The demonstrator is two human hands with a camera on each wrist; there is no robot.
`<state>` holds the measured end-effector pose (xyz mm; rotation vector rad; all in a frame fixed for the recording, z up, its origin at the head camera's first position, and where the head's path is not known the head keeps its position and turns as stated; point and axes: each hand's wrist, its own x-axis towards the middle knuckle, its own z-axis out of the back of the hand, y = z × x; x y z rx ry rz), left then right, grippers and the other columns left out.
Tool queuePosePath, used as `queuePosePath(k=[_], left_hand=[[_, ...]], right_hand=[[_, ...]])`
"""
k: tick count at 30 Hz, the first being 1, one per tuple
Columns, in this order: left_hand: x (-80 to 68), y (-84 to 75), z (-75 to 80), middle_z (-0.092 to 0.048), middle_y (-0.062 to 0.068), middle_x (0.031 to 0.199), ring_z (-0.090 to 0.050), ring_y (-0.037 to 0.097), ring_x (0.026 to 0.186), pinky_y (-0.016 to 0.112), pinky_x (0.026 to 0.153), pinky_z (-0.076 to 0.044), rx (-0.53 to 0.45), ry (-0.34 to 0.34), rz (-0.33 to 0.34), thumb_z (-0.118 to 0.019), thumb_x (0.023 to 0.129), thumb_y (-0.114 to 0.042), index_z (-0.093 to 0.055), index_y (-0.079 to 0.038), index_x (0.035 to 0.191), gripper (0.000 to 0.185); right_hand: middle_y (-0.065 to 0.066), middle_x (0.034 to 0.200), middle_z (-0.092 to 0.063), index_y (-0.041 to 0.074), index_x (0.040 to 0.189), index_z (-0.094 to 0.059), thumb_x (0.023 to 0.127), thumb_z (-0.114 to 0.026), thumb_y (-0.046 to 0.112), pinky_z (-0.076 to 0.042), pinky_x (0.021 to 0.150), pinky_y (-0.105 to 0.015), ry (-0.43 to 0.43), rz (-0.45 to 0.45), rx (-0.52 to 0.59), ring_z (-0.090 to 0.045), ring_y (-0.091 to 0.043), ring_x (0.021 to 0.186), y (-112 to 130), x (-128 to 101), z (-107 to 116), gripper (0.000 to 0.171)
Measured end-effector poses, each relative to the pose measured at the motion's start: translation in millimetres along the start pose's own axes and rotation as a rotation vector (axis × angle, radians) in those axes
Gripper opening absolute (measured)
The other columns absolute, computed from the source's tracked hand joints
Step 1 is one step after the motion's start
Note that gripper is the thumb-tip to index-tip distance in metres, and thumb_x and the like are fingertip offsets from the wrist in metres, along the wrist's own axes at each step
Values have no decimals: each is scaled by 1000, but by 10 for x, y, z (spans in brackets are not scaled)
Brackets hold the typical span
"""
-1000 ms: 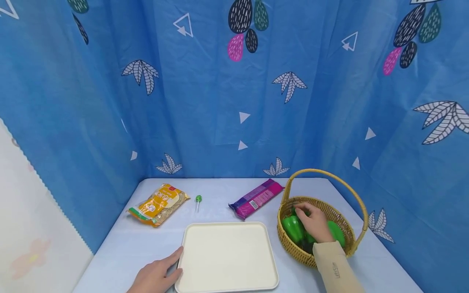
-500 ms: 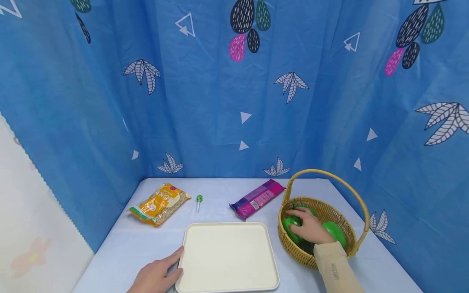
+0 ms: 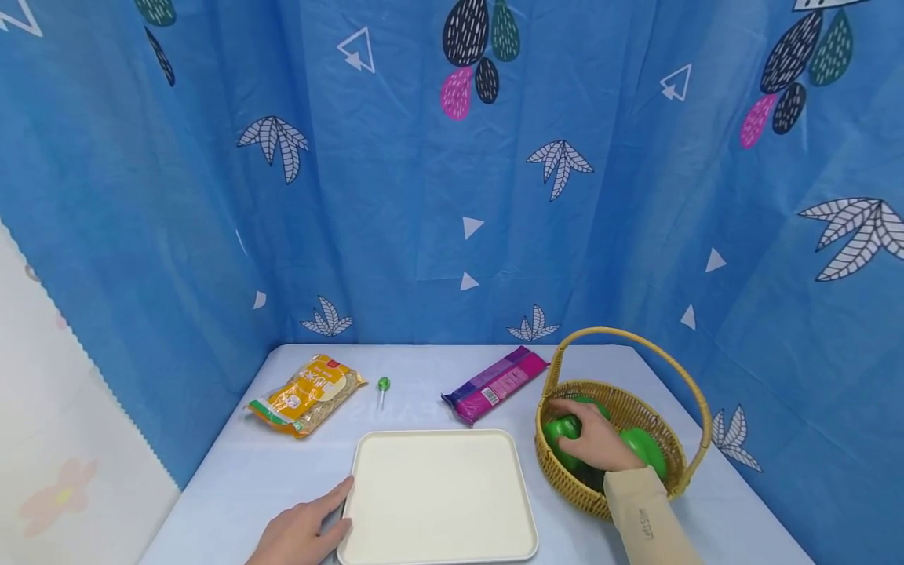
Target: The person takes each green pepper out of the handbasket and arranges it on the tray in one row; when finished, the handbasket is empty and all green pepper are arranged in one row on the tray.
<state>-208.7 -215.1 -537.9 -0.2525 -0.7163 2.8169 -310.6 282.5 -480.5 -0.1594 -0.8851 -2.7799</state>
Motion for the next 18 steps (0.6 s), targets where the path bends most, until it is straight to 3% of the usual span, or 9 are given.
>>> queuePosePath(k=[5,12,18], left_hand=[[-1,-10,-5,-63,2,116,-62,26,98,47,74,-51,-2,-3,0,-49,83,-65,-40,-19,142,75],[1,-12,-1,-63,2,116,-61,27,99,47,75,-51,-14,9,11,-48,83,-66,-40,-19,142,76],[3,-8,-5,-62,2,118,-61,26,99,47,74,-51,-14,12,17,-48,83,-66,-40,-20,142,76]], right_hand=[[2,120,-51,27,135,-46,74,-70,14,-46,71,-32,-16,20,23,-41,-19,99,-14,0,4,67],[1,113,-50,22,129,-54,73,-77,21,-46,74,-38,-113,87,-7,-40,-20,101,-4,1,34,61],[-2,117,-49,19,125,-57,75,-77,29,-48,76,-40,-155,53,-20,-44,-22,100,-13,21,40,55]])
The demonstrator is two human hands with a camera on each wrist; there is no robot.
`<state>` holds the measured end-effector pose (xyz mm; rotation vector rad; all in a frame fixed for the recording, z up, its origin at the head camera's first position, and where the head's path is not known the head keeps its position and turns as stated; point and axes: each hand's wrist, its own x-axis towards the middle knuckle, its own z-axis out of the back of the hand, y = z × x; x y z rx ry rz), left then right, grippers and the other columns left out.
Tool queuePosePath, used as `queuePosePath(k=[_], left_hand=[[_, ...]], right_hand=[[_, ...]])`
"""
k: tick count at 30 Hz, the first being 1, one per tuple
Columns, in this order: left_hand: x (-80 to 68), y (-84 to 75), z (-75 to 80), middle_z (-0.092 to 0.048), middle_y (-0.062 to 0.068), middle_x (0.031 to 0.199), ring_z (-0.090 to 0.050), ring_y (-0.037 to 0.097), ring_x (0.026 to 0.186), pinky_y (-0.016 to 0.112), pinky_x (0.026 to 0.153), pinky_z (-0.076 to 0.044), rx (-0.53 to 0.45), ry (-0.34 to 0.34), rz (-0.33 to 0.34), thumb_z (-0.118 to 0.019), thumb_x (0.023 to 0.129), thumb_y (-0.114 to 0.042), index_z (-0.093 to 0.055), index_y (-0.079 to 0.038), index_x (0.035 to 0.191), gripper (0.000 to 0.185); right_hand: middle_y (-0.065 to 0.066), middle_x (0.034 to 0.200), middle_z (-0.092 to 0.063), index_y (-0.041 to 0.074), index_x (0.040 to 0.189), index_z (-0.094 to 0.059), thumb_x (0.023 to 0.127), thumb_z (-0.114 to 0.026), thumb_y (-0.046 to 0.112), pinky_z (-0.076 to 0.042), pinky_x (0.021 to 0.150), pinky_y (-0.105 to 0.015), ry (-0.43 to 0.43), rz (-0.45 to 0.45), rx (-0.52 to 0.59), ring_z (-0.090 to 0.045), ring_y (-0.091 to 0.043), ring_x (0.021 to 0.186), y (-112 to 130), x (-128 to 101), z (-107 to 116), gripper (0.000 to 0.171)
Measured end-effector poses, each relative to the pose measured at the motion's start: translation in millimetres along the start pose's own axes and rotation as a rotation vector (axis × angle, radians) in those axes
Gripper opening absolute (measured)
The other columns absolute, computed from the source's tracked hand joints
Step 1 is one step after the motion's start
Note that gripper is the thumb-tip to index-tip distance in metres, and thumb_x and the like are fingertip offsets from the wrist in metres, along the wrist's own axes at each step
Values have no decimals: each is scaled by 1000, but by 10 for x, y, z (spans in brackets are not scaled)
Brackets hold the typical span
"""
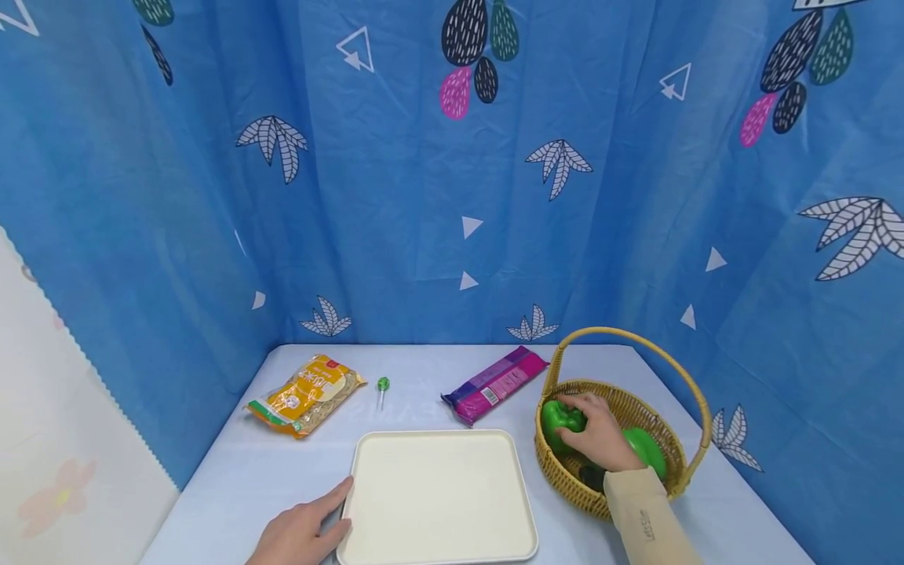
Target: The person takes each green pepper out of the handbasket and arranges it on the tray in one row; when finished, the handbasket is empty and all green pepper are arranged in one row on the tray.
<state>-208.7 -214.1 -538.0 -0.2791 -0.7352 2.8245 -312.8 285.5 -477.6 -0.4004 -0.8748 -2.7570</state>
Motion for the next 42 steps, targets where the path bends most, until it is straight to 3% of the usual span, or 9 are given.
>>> queuePosePath(k=[10,21,32,42], left_hand=[[-5,-7,1,-62,3,119,-61,28,101,48,75,-51,-25,17,17,-49,83,-65,-41,-19,142,76],[-5,-12,27,-65,1,113,-62,24,96,45,73,-51,3,0,-6,-48,84,-65,-41,-20,142,74],[-7,-9,23,-64,2,115,-62,26,98,48,74,-51,-17,10,9,-48,83,-65,-42,-20,141,74],[-9,16,12,-66,0,108,-63,22,91,45,71,-52,-26,14,-9,-47,85,-65,-41,-18,141,73]], right_hand=[[-6,119,-44,20,111,-58,72,-80,34,-51,74,-39,3,-58,33,-52,-24,94,-57,-18,-22,47],[2,109,-53,21,104,-60,72,-79,38,-49,74,-37,-38,-26,22,-53,-20,92,-15,-16,18,41],[-3,111,-57,19,104,-61,71,-78,42,-48,71,-37,-16,-58,23,-53,-20,92,21,-22,35,44],[-5,107,-57,21,100,-61,70,-79,45,-45,60,-30,-46,-76,58,-51,-21,81,9,7,36,42]])
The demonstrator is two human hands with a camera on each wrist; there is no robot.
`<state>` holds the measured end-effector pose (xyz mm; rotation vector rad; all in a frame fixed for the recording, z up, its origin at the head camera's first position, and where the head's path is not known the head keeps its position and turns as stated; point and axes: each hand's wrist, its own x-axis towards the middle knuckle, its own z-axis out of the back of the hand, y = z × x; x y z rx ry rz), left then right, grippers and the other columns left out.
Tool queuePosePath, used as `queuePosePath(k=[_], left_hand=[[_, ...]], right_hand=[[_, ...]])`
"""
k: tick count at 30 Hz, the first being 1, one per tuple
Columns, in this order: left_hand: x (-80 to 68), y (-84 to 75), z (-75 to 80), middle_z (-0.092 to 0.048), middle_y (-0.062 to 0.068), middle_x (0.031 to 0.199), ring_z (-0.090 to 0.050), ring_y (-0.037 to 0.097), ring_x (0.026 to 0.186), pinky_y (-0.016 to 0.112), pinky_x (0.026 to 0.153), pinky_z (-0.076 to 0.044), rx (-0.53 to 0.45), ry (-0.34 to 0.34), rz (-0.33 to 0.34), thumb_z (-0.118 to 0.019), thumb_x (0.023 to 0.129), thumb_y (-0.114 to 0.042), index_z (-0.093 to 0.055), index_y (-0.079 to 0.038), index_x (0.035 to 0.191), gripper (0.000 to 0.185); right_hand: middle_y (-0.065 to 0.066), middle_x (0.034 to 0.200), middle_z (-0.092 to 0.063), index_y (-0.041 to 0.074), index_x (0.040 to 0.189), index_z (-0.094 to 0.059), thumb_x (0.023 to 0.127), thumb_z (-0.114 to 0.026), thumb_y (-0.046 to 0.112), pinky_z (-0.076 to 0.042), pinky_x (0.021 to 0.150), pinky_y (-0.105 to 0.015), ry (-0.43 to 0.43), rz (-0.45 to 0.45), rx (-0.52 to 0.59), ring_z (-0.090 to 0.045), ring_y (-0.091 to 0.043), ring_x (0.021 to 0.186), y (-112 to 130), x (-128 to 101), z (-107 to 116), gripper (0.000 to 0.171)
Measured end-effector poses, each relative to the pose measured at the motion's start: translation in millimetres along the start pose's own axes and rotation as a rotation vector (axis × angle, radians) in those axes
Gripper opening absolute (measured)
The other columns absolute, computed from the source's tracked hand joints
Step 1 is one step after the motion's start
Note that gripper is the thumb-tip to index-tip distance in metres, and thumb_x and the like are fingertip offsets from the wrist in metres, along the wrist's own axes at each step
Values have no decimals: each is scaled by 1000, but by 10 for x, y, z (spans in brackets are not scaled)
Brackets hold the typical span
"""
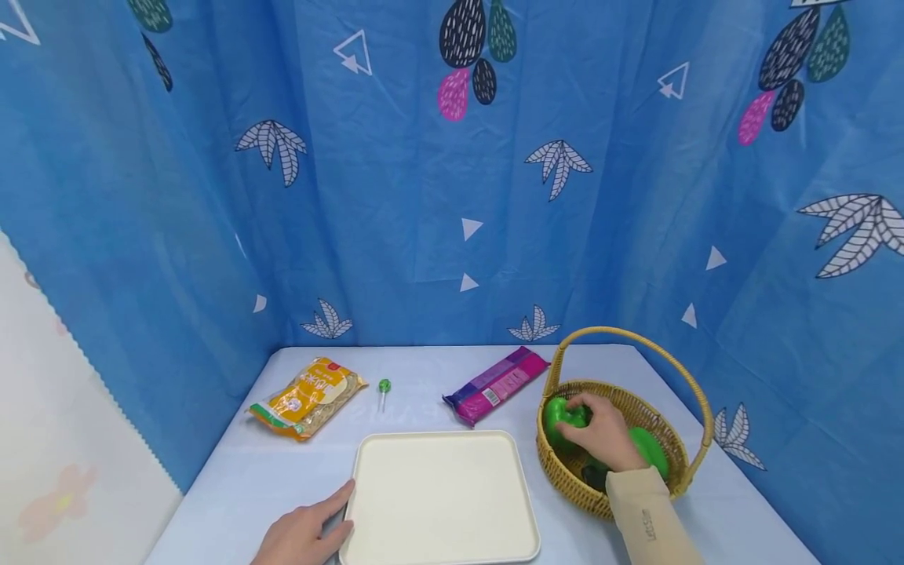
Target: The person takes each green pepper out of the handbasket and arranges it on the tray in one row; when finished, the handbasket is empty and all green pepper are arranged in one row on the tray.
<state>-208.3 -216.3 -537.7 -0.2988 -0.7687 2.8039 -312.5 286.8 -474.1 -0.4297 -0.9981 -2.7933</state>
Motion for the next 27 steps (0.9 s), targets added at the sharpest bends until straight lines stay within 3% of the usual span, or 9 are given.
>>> queuePosePath(k=[8,16,22,27], left_hand=[[7,-1,5,-68,-3,100,-63,21,89,45,70,-52,-3,14,7,-47,85,-65,-41,-18,141,74],[-6,-23,6,-67,0,106,-63,24,93,47,72,-51,-11,12,11,-49,84,-64,-42,-17,141,74],[-15,-15,8,-66,1,108,-63,25,94,47,72,-51,-1,6,15,-49,84,-64,-42,-18,141,74],[-14,-31,5,-65,2,113,-62,26,97,48,73,-51,3,-5,2,-49,84,-64,-42,-17,141,75]], right_hand=[[-4,110,-58,18,102,-61,74,-76,45,-45,61,-34,-68,79,2,-50,-20,79,178,10,178,42],[-3,116,-57,17,100,-62,74,-77,40,-51,73,-39,-106,193,28,-50,-20,98,643,-13,225,38],[8,106,-58,20,96,-62,71,-80,36,-49,70,-32,-83,288,66,-49,-12,93,1082,26,-162,35],[11,102,-57,19,96,-61,71,-79,35,-48,73,-28,35,307,97,-46,-11,94,1482,36,-718,35]])
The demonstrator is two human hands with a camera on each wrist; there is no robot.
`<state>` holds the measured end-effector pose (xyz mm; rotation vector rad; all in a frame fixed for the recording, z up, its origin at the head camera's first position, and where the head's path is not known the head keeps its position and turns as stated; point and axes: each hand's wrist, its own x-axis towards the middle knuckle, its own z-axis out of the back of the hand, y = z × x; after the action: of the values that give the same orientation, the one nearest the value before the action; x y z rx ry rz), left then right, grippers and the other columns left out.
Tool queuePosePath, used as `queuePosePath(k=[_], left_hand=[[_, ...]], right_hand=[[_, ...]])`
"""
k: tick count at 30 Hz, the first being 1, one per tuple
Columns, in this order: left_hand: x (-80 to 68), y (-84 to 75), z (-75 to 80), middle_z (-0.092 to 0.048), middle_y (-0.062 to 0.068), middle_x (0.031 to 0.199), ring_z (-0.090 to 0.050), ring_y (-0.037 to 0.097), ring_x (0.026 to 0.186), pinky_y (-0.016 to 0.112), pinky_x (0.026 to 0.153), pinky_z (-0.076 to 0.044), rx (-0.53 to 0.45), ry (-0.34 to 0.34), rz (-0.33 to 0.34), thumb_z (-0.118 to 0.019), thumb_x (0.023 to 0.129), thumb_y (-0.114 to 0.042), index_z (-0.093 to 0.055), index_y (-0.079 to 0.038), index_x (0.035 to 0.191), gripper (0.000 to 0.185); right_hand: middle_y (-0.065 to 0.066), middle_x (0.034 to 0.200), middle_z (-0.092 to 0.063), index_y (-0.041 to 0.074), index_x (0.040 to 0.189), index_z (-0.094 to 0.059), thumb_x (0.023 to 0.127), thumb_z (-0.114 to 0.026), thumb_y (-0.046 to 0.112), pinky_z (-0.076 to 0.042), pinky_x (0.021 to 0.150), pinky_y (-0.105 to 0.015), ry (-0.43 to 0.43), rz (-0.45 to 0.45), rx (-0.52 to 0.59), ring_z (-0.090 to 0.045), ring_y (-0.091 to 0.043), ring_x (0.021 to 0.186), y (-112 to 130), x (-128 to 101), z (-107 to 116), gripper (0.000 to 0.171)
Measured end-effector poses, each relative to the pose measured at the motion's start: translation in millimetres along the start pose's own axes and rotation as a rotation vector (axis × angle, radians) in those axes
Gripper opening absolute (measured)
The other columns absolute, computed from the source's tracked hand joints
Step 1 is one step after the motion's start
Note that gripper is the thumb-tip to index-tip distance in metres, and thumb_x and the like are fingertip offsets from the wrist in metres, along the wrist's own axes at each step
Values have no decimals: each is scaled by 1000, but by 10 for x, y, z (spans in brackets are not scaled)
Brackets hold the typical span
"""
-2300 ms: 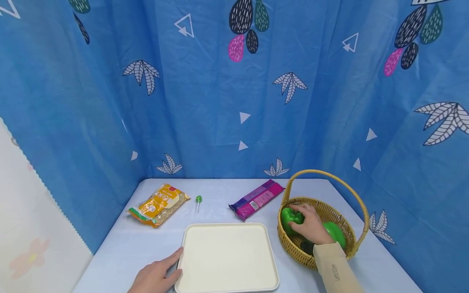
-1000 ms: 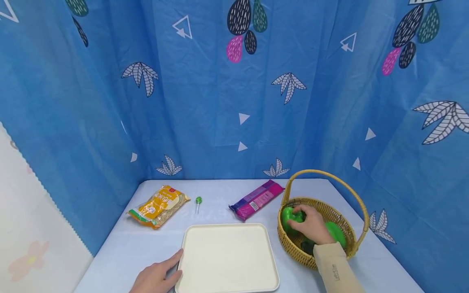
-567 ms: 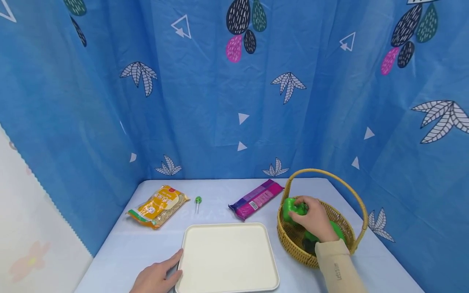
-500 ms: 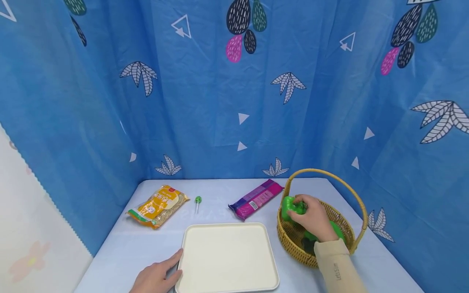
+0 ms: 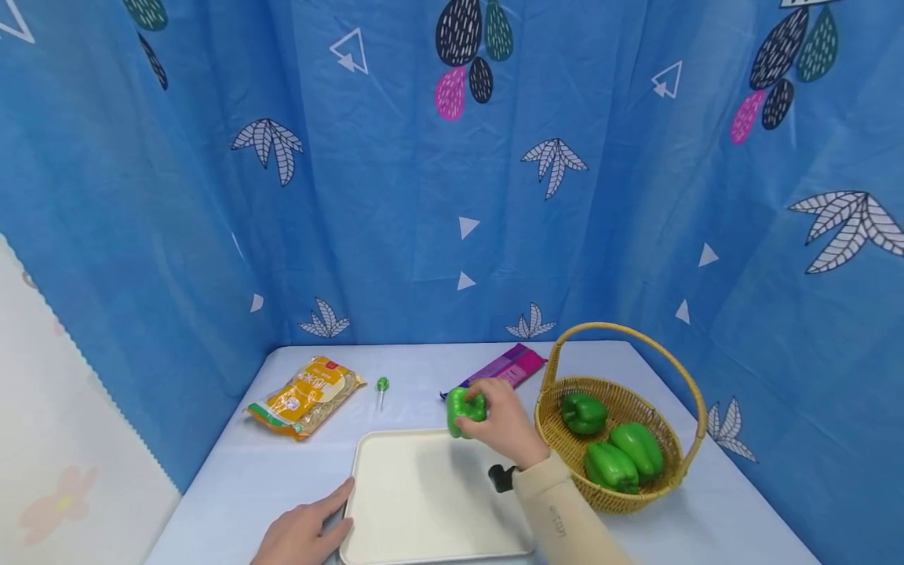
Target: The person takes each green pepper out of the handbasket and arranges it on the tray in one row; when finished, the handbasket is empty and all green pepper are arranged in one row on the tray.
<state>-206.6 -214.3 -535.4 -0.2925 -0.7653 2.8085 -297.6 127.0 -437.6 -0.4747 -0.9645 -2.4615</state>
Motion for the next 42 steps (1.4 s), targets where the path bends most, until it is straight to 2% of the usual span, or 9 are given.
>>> queuePosePath(k=[3,6,9,13,22,26,30,38,42], left_hand=[[-4,-2,12,-65,2,114,-63,25,96,46,72,-52,-2,-4,-4,-49,84,-64,-42,-17,141,73],[-4,10,18,-67,-1,106,-64,21,89,45,69,-52,-10,15,-4,-48,85,-63,-41,-17,141,73],[-4,6,16,-66,-8,89,-63,12,77,41,61,-51,-9,25,-12,-47,86,-63,-41,-16,142,73],[-7,-40,25,-58,-9,69,-57,6,63,37,54,-48,-5,21,-24,-47,87,-62,-40,-14,142,73],[-9,-42,45,-59,-10,70,-53,3,60,35,54,-47,39,-7,-36,-47,86,-62,-40,-16,142,73],[-5,-33,32,-64,-11,79,-56,2,63,36,56,-49,39,-11,-40,-47,86,-63,-40,-17,142,73],[5,-38,18,-66,-9,85,-58,3,66,38,57,-50,31,-10,-34,-47,86,-63,-40,-17,142,72],[25,-26,2,-63,-11,79,-58,4,67,38,58,-50,21,-8,-42,-48,86,-62,-40,-17,142,72],[18,-4,5,-67,-6,90,-62,11,73,42,61,-51,13,7,-22,-49,85,-63,-42,-17,141,73]], right_hand=[[10,100,-56,18,95,-60,72,-78,37,-48,72,-25,90,-16,29,-44,-11,93,192,51,-387,35],[10,96,-57,18,91,-62,71,-78,38,-46,72,-22,145,-4,42,-44,-10,93,377,86,-738,33],[11,94,-57,19,89,-62,70,-78,39,-44,72,-21,158,31,38,-44,-9,91,503,123,-1006,31],[12,94,-57,21,89,-62,70,-78,40,-44,72,-19,147,44,45,-43,-8,90,592,175,-1199,31],[9,99,-56,18,98,-63,71,-78,40,-46,76,-20,136,-17,79,-43,-9,92,675,230,-1341,39],[9,101,-54,19,102,-61,71,-78,40,-46,76,-21,161,-47,84,-42,-10,94,690,231,-1357,41],[9,104,-53,21,113,-55,72,-77,41,-47,76,-22,175,-66,75,-42,-10,96,696,224,-1342,51],[7,113,-54,23,126,-50,73,-74,46,-47,79,-24,163,-50,14,-41,-10,98,660,209,-1325,63],[6,119,-54,24,128,-48,73,-72,52,-46,83,-26,176,-29,-7,-41,-11,102,680,192,-1309,66]])
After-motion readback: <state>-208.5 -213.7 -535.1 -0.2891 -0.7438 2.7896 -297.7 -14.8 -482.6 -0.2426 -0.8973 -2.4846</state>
